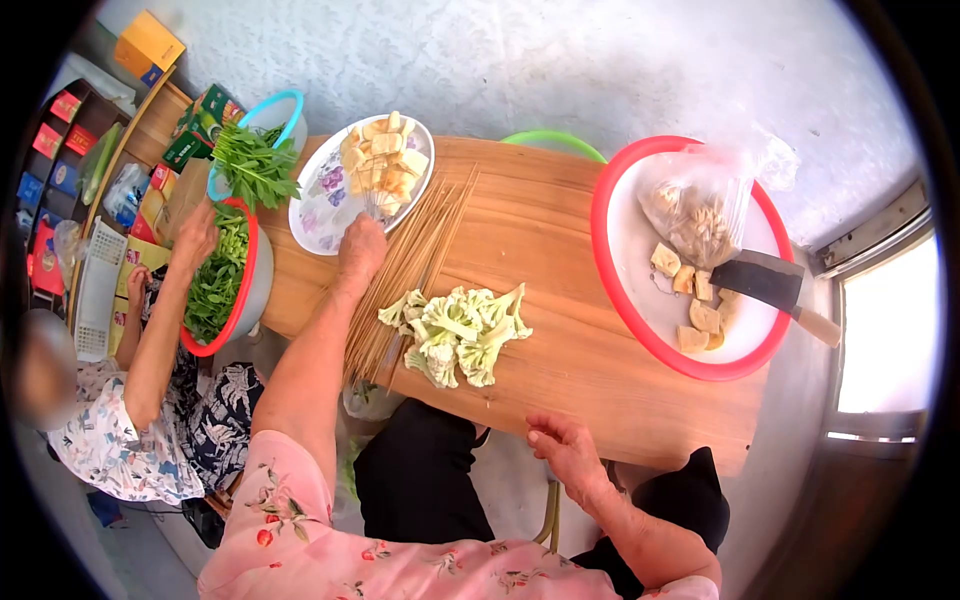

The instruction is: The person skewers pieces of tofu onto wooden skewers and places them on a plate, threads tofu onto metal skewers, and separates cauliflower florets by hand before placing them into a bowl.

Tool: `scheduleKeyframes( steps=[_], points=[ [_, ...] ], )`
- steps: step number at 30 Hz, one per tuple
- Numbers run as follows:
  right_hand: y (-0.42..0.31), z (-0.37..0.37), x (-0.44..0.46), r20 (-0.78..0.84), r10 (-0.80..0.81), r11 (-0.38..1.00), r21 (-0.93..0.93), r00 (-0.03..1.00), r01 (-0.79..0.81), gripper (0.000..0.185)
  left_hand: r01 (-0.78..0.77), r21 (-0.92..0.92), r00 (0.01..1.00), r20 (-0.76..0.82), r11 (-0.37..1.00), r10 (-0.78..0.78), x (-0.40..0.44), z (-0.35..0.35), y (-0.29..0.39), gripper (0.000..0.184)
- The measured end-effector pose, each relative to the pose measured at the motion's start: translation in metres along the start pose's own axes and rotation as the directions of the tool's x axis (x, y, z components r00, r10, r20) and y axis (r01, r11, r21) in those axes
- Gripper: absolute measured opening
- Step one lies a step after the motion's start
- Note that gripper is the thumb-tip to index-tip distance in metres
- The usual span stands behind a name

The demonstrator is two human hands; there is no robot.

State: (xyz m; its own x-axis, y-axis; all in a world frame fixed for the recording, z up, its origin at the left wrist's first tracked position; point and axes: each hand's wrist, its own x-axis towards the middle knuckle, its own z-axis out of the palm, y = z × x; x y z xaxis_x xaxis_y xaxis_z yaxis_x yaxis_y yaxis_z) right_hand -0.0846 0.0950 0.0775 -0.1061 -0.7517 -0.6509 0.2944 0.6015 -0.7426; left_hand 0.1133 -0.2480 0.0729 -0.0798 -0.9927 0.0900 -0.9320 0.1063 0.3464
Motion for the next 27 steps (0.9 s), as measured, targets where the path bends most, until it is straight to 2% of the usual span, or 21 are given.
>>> scheduleKeyframes(
  steps=[5, 13, 15, 22, 24, 25, 27],
  points=[
    [-0.004, -0.002, -0.001, 0.021, 0.049, 0.998, -0.043, 0.999, -0.048, 0.027, 0.041, 0.045, 0.998, 0.041, 0.998, -0.043, 0.025, 0.012, -0.009, 0.023],
    [-0.01, 0.003, -0.002, -0.002, 0.115, 0.993, 0.035, 0.993, -0.115, 0.027, 0.035, 0.097, 0.996, 0.082, 0.995, -0.043, 0.04, 0.032, -0.042, 0.021],
    [-0.006, 0.003, 0.0, 0.009, 0.124, 0.991, 0.042, 0.992, -0.124, 0.027, -0.058, 0.11, 0.992, 0.119, 0.992, 0.045, 0.038, 0.025, -0.044, 0.021],
    [-0.005, 0.003, 0.002, 0.016, 0.135, 0.99, 0.046, 0.991, -0.135, 0.025, -0.096, 0.161, 0.985, 0.155, 0.982, 0.071, 0.033, 0.013, -0.047, 0.027],
    [-0.004, 0.003, 0.002, 0.02, 0.135, 0.989, 0.052, 0.991, -0.136, 0.025, -0.18, 0.233, 0.969, 0.208, 0.956, 0.132, 0.035, 0.013, -0.052, 0.028],
    [-0.003, 0.003, 0.002, 0.022, 0.136, 0.989, 0.056, 0.99, -0.137, 0.025, -0.18, 0.234, 0.969, 0.209, 0.955, 0.132, 0.034, 0.017, -0.055, 0.028],
    [0.0, 0.002, 0.003, 0.026, 0.14, 0.989, 0.052, 0.99, -0.141, 0.025, -0.148, 0.084, 0.98, 0.143, 0.985, 0.135, 0.032, 0.025, -0.058, 0.03]
  ],
)
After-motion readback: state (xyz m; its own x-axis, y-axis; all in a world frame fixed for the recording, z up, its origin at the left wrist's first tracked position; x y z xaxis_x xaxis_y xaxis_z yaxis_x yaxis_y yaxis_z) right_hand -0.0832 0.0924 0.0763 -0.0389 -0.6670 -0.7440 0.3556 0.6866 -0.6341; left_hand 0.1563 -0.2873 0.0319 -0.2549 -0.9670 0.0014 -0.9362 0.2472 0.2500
